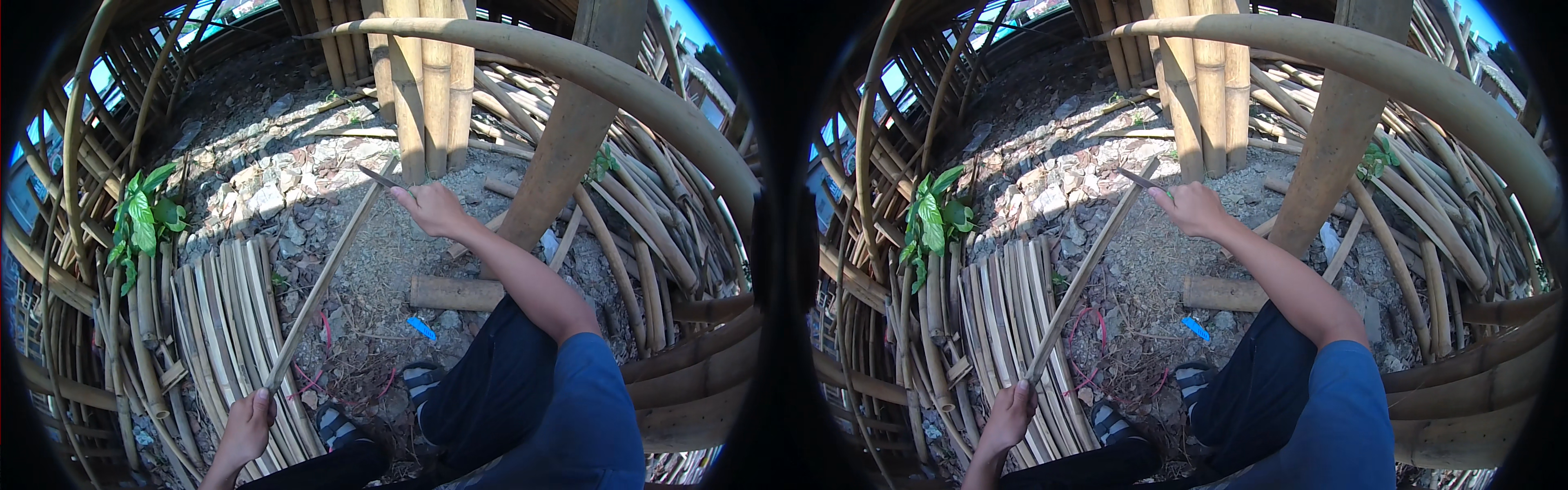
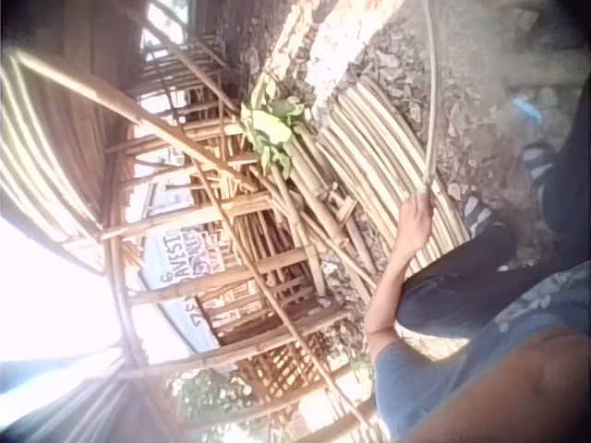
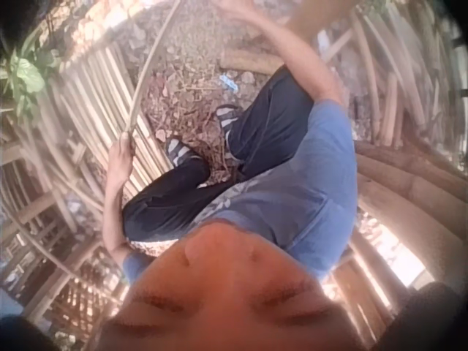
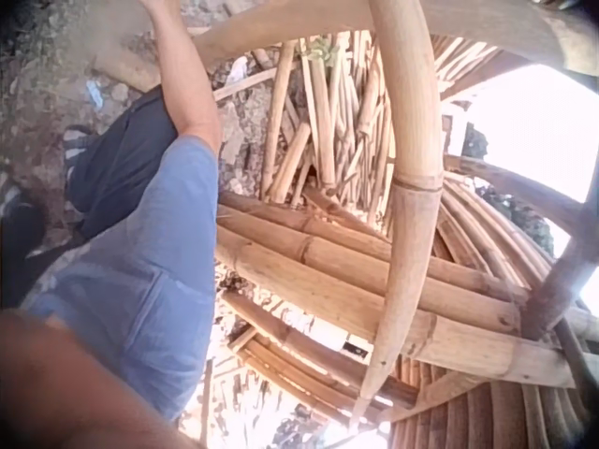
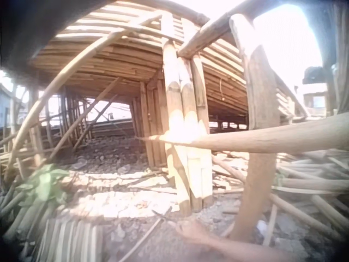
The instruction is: The person trims and scrapes a bamboo strip using a knife.
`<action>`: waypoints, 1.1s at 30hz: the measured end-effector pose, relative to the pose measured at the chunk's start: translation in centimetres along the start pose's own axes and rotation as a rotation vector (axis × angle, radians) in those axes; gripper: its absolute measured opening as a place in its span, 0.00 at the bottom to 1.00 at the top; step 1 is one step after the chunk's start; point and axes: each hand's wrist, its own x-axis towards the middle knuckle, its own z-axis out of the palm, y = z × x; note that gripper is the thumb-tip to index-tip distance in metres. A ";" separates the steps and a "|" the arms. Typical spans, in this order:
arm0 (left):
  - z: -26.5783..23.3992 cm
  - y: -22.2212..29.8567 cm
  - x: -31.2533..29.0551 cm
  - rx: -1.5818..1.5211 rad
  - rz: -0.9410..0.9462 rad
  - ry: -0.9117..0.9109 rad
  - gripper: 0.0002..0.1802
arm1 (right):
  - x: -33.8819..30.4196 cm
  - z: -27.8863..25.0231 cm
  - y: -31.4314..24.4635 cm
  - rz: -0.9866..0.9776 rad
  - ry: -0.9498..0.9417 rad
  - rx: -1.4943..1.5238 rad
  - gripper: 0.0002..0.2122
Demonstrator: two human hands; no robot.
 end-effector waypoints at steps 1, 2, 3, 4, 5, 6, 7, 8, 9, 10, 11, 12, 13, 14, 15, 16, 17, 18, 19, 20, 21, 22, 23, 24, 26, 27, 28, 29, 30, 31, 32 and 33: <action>0.4 0.1 0.1 0.011 0.035 -0.011 0.30 | 0.4 -0.8 1.2 0.005 -0.003 -0.008 0.36; 0.5 0.1 0.2 0.029 0.068 -0.020 0.30 | 1.5 -1.6 2.8 0.154 -0.034 0.058 0.36; 0.7 0.3 -0.4 -0.026 0.056 -0.058 0.30 | 1.9 -1.9 4.0 0.303 -0.064 0.124 0.36; 0.4 0.5 -0.4 -0.026 0.054 -0.046 0.30 | 2.0 -1.5 3.3 0.291 -0.063 0.129 0.36; 0.0 0.5 -0.8 -0.054 0.048 -0.047 0.30 | 0.5 -0.9 1.8 0.221 -0.074 0.070 0.36; -0.3 0.6 -1.1 -0.082 0.042 -0.049 0.31 | -0.3 -0.4 1.0 0.150 -0.084 0.011 0.36; -0.5 1.4 -0.9 -0.087 0.018 -0.040 0.31 | -0.3 -0.5 1.2 0.153 -0.084 0.008 0.36; -0.4 1.3 -0.8 -0.088 0.020 -0.044 0.31 | -0.1 -0.4 1.6 0.269 -0.053 -0.014 0.35; -0.3 1.1 -0.7 -0.086 0.022 -0.049 0.31 | 0.1 -0.4 2.1 0.385 -0.021 -0.037 0.35; -0.2 0.9 -0.5 -0.082 0.026 -0.053 0.31 | 0.3 -0.4 3.0 0.389 -0.017 -0.038 0.35; -0.3 0.8 -0.4 -0.080 0.028 -0.053 0.31 | 0.3 -0.6 3.9 0.457 0.072 -0.007 0.35; -0.3 0.7 -0.4 -0.065 0.024 -0.052 0.31 | 0.4 -0.6 4.7 0.525 0.161 0.024 0.35; -0.3 0.5 -0.5 -0.053 0.012 -0.042 0.31 | 0.5 -0.8 4.2 0.518 0.158 0.029 0.35; -0.3 0.4 -0.5 -0.055 0.010 -0.040 0.31 | 0.2 -1.7 3.1 0.423 0.196 0.132 0.36; -0.3 0.2 -0.5 -0.064 0.001 -0.041 0.31 | -0.1 -2.4 2.1 0.328 0.233 0.235 0.36; -0.3 0.2 -0.4 -0.071 -0.003 -0.048 0.31 | -0.8 -2.8 0.9 0.331 0.235 0.232 0.36; -0.3 0.2 -0.4 -0.067 -0.004 -0.047 0.31 | -1.5 -2.6 -0.5 0.196 0.205 0.280 0.36; -0.3 0.2 -0.5 -0.050 -0.006 -0.052 0.31 | -1.8 -2.3 -1.2 0.059 0.176 0.327 0.37; -0.3 0.4 -0.4 -0.034 0.000 -0.061 0.31 | -1.2 -2.7 -0.7 0.063 0.181 0.325 0.37; 0.0 0.3 -0.2 -0.034 0.002 -0.068 0.31 | -0.2 -3.3 0.2 0.123 0.061 0.167 0.37; 0.5 0.1 0.2 -0.031 0.015 -0.054 0.31 | 0.1 -3.4 0.9 0.181 -0.061 0.008 0.37; 0.7 -0.3 0.3 -0.027 0.022 -0.041 0.31 | -0.4 -2.0 0.8 0.188 -0.068 0.008 0.37; 1.0 0.3 1.0 0.013 -0.004 -0.025 0.31 | 0.0 -0.8 0.8 0.204 -0.034 -0.028 0.37; 0.8 -0.5 1.4 0.001 0.024 -0.034 0.31 | 0.5 -0.1 1.1 0.220 0.000 -0.064 0.37; 0.4 -0.2 1.5 -0.051 -0.029 -0.040 0.31 | -0.2 0.0 0.1 0.201 0.034 -0.091 0.36; 0.2 -0.7 1.3 -0.044 -0.033 -0.047 0.31 | -0.8 0.0 -0.1 0.152 0.048 -0.067 0.36; 0.3 -1.0 1.1 -0.046 -0.021 -0.039 0.31 | -0.8 -0.4 -0.4 0.089 0.064 -0.044 0.36; 0.3 -1.2 0.9 -0.048 -0.011 -0.031 0.31 | -1.1 -0.5 -1.0 0.083 0.063 -0.040 0.36; 0.4 -1.2 0.7 -0.049 -0.016 -0.026 0.31 | -1.6 -0.2 -1.9 -0.030 0.078 -0.061 0.36; 0.3 -1.2 0.7 -0.042 -0.020 -0.036 0.31 | -1.8 -0.1 -2.3 -0.137 0.096 -0.083 0.35; 0.2 -1.1 0.7 -0.036 -0.025 -0.047 0.31 | -1.5 0.0 -2.2 -0.138 0.096 -0.080 0.35; 0.1 -0.9 0.5 -0.016 -0.015 -0.049 0.31 | -0.8 0.0 -1.8 -0.056 0.040 -0.134 0.35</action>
